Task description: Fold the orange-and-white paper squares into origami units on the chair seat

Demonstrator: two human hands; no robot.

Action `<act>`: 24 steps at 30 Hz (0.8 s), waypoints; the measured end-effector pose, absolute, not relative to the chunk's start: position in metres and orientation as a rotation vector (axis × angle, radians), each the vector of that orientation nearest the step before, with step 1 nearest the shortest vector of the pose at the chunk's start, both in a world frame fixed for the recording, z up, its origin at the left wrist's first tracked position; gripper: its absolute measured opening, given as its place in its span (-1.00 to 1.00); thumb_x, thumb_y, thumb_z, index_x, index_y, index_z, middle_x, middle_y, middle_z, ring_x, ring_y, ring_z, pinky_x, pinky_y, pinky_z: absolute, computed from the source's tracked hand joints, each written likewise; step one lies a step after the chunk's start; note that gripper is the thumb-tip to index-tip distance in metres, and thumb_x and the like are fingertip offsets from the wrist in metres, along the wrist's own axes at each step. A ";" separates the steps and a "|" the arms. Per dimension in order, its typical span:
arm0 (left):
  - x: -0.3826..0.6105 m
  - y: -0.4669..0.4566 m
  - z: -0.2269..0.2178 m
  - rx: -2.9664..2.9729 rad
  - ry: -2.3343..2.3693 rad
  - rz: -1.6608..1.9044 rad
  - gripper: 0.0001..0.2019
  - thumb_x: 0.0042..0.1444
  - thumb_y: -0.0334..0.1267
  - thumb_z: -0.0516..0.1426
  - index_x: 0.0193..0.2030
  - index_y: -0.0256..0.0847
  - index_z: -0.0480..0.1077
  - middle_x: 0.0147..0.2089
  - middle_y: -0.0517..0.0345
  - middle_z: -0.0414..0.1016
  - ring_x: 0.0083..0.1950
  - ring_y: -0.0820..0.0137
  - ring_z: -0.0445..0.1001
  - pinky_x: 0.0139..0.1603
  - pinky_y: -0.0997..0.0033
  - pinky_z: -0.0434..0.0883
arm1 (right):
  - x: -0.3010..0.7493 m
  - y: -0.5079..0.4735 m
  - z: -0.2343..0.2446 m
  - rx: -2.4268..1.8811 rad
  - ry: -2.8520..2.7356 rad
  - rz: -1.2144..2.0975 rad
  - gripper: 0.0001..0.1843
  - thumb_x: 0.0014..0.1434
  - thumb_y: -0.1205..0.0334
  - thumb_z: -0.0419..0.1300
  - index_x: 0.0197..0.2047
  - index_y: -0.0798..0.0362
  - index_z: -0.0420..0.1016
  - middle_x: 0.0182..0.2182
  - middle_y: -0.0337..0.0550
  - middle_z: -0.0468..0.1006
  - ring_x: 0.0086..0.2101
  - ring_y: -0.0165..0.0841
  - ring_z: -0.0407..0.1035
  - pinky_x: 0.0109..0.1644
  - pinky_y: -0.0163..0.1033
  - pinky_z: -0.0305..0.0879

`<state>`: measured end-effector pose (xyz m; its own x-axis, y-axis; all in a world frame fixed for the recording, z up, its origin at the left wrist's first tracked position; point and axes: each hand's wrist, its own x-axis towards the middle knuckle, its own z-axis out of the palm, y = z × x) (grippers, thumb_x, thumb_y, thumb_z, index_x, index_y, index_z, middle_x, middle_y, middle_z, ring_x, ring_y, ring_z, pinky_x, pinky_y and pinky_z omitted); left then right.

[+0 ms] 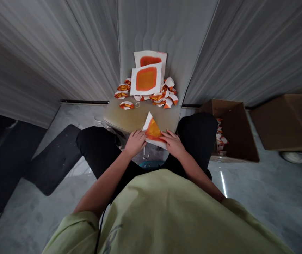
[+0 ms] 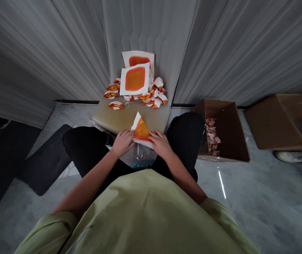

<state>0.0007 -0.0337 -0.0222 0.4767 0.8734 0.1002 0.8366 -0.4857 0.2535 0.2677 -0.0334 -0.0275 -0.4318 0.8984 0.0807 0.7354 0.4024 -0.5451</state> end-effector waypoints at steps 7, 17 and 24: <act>-0.001 -0.031 -0.023 2.447 1.538 0.487 -0.72 0.37 -0.15 0.06 0.00 -0.17 0.56 0.31 0.02 0.52 0.46 0.09 0.32 0.51 -0.13 0.15 | 0.265 -0.033 -0.018 -1.316 -2.198 0.587 -0.57 0.25 0.30 0.20 0.18 -0.01 0.58 0.36 -0.05 0.42 0.42 -0.05 0.13 0.44 0.19 0.14; 0.008 -0.009 -0.038 2.213 1.752 0.788 -0.75 0.37 -0.17 0.07 -0.13 -0.17 0.57 -0.01 -0.02 0.64 0.08 0.20 0.57 0.14 0.11 0.45 | 0.228 0.034 -0.023 -1.451 -1.807 0.499 -0.57 0.40 -0.04 0.10 0.11 0.07 0.53 -0.20 -0.02 0.67 -0.19 -0.18 0.53 -0.04 -0.07 0.46; 0.019 -0.005 -0.042 2.094 1.945 0.868 -0.77 0.36 -0.18 0.08 -0.08 -0.19 0.54 -0.11 -0.02 0.61 -0.02 0.18 0.54 0.05 0.15 0.42 | 0.212 0.026 -0.017 -1.505 -2.061 0.233 -0.55 0.39 -0.01 0.13 0.20 0.06 0.52 0.05 0.12 0.58 0.02 -0.04 0.43 0.12 0.06 0.31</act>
